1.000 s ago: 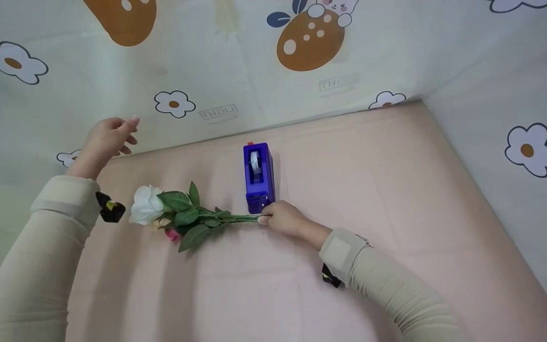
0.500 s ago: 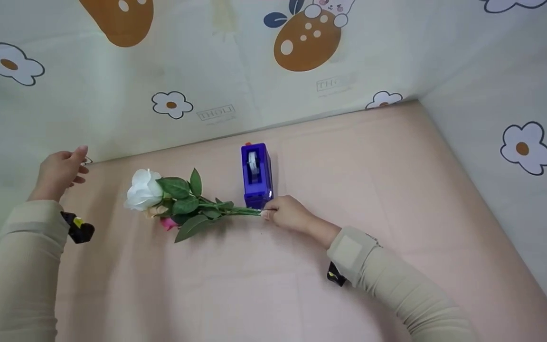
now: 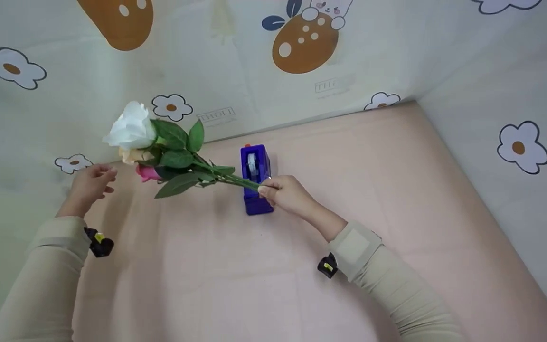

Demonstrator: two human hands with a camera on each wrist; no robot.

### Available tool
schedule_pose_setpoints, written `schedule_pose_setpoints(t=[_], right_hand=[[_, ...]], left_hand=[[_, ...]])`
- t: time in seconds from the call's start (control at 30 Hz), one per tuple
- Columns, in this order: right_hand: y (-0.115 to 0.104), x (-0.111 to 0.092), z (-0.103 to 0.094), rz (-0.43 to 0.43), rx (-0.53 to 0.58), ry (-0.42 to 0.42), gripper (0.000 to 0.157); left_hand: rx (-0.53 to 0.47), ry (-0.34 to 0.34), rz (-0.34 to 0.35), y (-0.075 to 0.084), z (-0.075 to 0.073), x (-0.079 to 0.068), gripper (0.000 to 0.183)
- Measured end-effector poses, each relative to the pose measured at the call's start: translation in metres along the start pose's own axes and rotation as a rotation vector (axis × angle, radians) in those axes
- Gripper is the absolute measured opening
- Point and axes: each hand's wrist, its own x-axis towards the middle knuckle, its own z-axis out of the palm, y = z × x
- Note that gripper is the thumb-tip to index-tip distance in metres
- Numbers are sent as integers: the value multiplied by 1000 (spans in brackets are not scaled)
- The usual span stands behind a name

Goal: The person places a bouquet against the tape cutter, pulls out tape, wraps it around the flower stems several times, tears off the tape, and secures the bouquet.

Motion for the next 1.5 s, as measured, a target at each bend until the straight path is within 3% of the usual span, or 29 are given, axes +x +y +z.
schedule_pose_setpoints(t=[0.13,0.23,0.37,0.47,0.57,0.67,0.73,0.87,1.0,1.2,1.27,1.37,1.43,1.5], right_hand=[[-9,4,3,-41,64,49,24],[-12,7,9,-93,117,67,24],[-13,11,20,-144,182,82,27],[-14,14,27,-156,218,103,26],[-15,17,32,-154,227,116,24],[-13,19,35,-144,208,100,24],[-10,19,36,-137,187,80,25],[-7,20,37,-102,145,40,26],[-6,20,37,-27,133,-3,27],[-8,21,33,38,253,-17,28],[-7,23,31,43,321,24,29],[-8,26,29,26,401,141,15],[-10,27,27,7,424,222,8],[-14,27,25,-15,408,273,13]], left_hand=[[-80,-53,38,11,26,1,34],[-95,-42,161,22,52,0,28],[-104,-24,376,41,88,-9,22],[-155,-93,496,60,115,-24,24],[-269,-202,585,80,138,-42,29],[-471,-310,597,98,155,-60,34],[-639,-366,563,108,164,-69,35],[-856,-395,485,116,178,-80,28],[-898,-371,460,117,187,-84,21],[-941,-391,465,112,192,-84,21],[-956,-394,485,111,192,-84,23],[-983,-394,512,110,194,-84,30],[-997,-394,514,110,195,-83,35],[-1005,-395,515,108,197,-82,38]])
